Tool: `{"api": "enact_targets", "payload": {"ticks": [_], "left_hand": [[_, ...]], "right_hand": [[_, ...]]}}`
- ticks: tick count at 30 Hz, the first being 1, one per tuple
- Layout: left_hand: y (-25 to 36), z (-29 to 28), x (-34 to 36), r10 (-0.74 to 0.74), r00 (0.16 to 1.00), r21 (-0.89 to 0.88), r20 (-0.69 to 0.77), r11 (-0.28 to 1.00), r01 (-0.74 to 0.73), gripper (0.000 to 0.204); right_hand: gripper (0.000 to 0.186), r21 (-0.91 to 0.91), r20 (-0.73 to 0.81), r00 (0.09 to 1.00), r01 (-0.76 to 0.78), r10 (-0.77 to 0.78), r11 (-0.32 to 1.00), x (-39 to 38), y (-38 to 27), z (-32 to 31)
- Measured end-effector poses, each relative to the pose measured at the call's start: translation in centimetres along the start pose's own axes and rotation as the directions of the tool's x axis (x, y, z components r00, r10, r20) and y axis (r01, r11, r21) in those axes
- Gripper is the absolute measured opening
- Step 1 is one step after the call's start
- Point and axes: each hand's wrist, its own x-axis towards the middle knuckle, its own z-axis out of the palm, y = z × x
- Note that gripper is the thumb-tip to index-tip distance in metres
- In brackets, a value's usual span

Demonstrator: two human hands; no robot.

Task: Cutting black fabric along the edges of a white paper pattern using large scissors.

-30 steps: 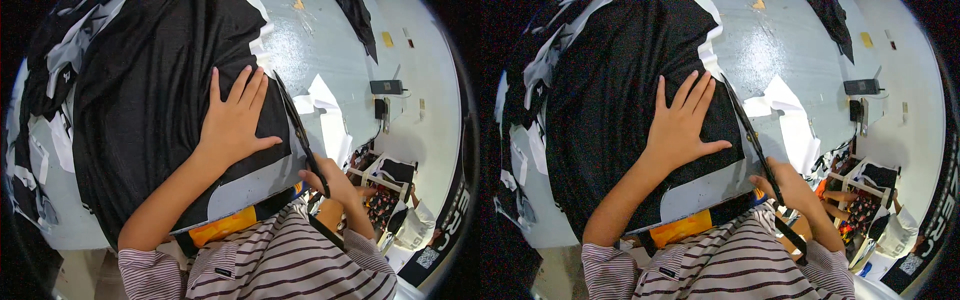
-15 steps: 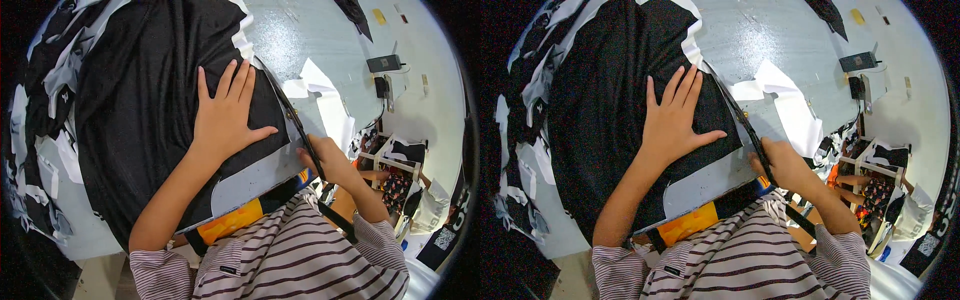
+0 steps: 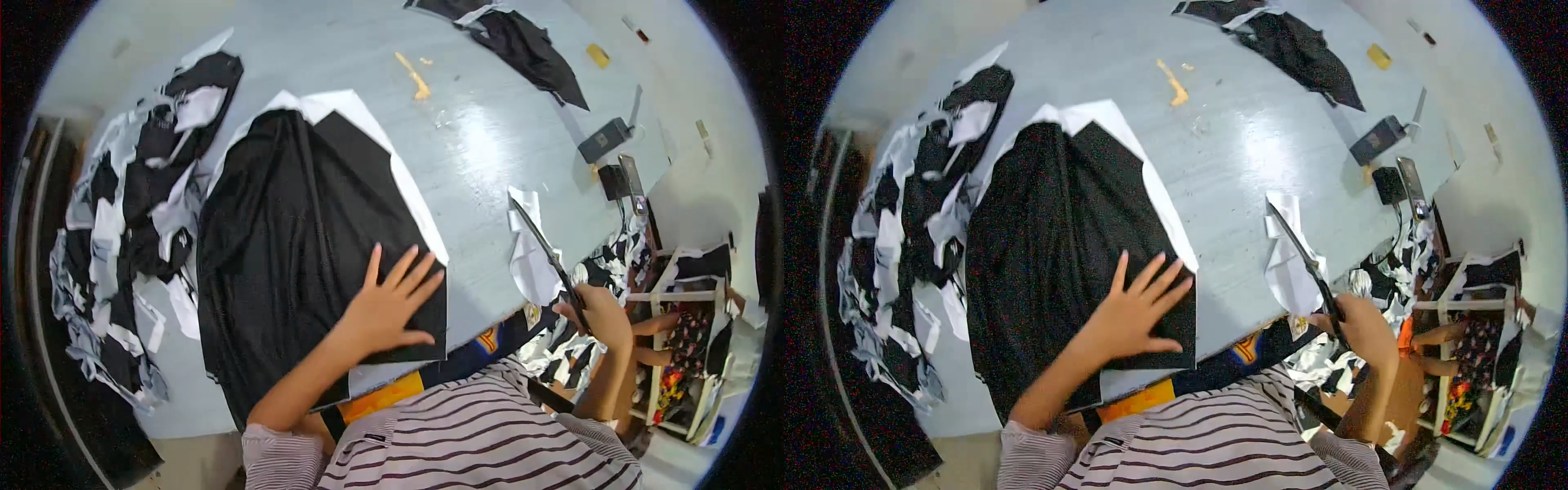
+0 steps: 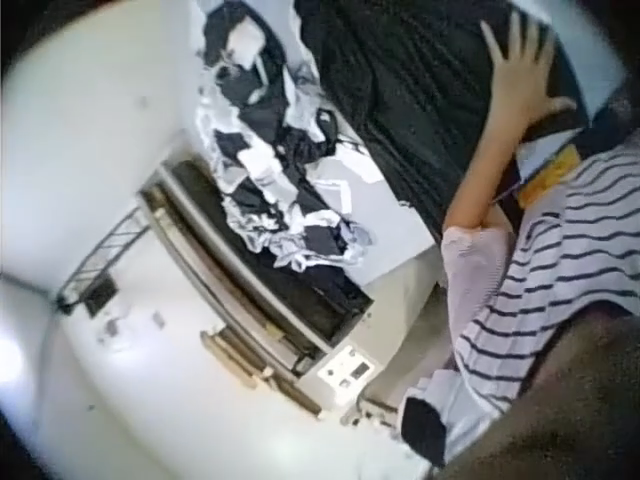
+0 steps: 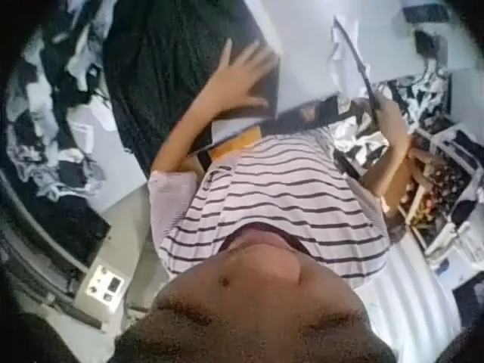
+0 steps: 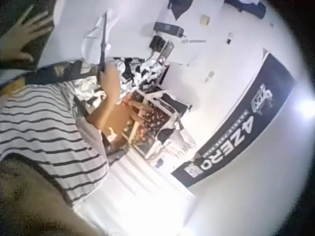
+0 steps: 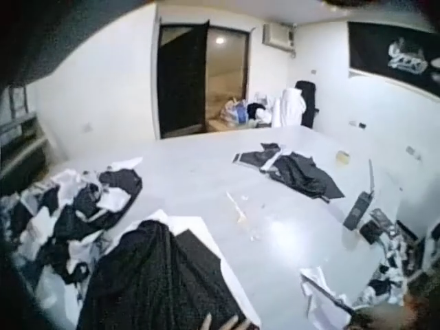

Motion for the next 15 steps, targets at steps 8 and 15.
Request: {"api": "enact_targets", "payload": {"ticks": [8,15], "left_hand": [[4.9,1.9,9.9,-0.037,0.944,-0.125,-0.328,0.992,-0.005,0.096],[15.3,8.7,17.0,0.109,0.961,-0.510,-0.254,0.829,-0.228,0.039]], "right_hand": [[0.029,0.596,-0.301,0.932,0.017,0.204,0.803,-3.5,0.2,-0.7],[0.025,0.632,-0.518,0.807,0.137,0.285,0.763,-8.2,2.6,-1.4]]}}
